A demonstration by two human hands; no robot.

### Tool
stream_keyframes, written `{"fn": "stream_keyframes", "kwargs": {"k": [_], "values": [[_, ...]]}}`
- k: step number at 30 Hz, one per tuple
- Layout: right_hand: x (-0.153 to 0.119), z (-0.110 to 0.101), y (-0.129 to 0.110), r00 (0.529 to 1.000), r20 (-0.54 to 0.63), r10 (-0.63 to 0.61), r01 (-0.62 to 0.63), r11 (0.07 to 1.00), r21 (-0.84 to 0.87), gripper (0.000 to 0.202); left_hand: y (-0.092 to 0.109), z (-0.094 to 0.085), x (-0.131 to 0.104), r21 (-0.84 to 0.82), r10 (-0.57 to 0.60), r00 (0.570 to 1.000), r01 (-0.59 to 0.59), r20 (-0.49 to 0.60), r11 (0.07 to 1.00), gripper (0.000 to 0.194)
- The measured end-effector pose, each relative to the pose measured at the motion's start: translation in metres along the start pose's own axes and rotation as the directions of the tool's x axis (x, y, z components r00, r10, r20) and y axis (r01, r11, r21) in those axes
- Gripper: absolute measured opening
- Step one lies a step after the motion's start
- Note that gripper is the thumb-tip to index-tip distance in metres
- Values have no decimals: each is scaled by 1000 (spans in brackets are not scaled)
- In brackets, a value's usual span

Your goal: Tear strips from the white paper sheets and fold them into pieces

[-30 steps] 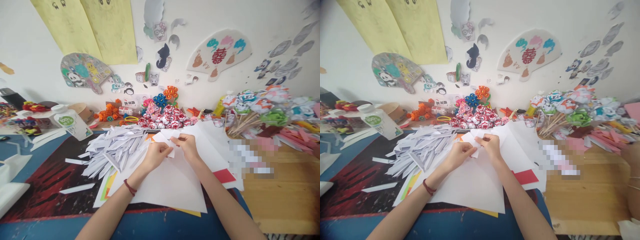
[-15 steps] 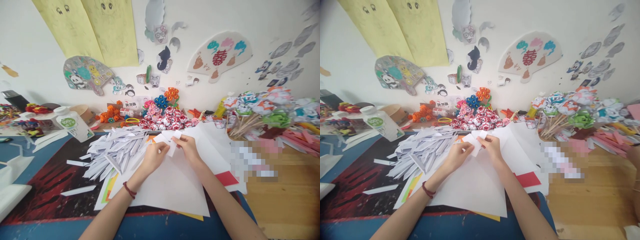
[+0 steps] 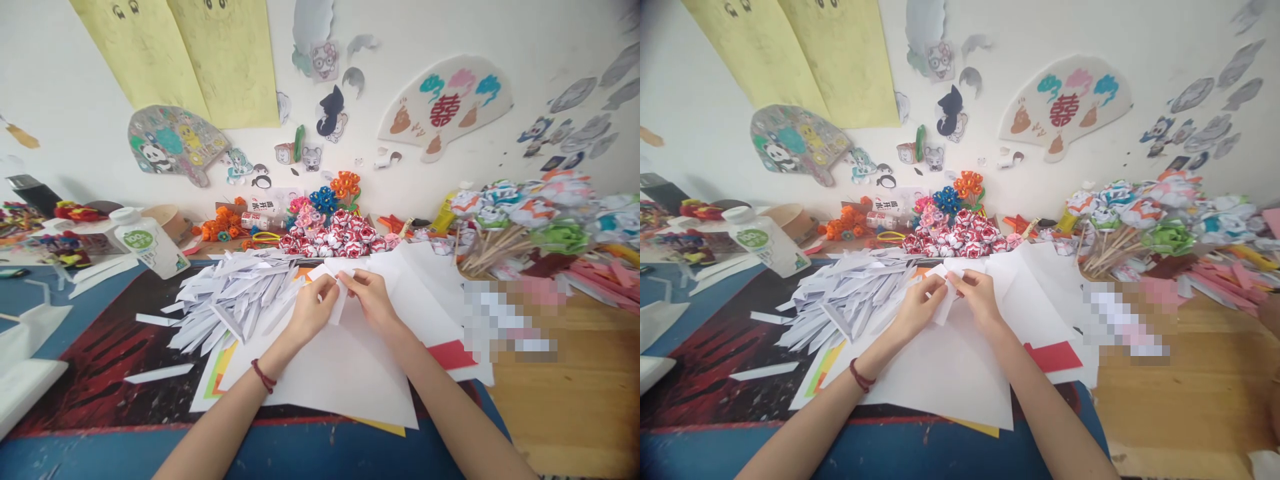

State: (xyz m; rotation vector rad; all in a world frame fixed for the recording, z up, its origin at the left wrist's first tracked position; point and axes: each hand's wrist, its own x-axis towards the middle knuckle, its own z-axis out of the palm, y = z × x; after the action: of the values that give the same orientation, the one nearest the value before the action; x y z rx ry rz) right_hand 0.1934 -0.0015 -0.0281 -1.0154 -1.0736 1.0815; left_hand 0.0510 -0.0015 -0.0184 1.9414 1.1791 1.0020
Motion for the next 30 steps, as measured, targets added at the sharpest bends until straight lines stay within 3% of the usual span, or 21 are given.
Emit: {"fn": "stream_keyframes", "kwargs": {"k": [7,11,13,15,17,21,24,27,30], "values": [[5,-4,0,986,-156,-66,72,997,35,26,2,2,2,-65,7,999,-4,48,998,22],[13,-17,-3,953,-303,-29,70,990,125,25,3,-1,2,-36,-18,997,21,69,999,20],[17,-24,-4,917,-398,3,77,980,184,25,2,-4,3,-27,-47,998,48,46,998,21],[19,-28,-3,911,-413,17,69,979,193,25,1,-6,4,-13,-53,998,52,-38,999,23],[18,-26,0,921,-389,18,55,983,174,25,0,-6,4,-4,-41,994,41,-103,999,24],[12,-12,5,962,-272,-1,48,985,165,23,-4,-2,3,-21,-18,999,17,-36,1000,27],[10,-8,2,984,-166,61,-30,983,181,21,-9,-4,5,-25,-39,989,36,-139,999,28],[9,-9,-3,991,-88,103,-93,990,107,20,-14,-13,9,-145,-108,964,74,-245,987,30],[7,-11,-6,990,52,132,-132,991,-10,23,-17,-22,13,-257,-162,963,103,-217,961,32]]}}
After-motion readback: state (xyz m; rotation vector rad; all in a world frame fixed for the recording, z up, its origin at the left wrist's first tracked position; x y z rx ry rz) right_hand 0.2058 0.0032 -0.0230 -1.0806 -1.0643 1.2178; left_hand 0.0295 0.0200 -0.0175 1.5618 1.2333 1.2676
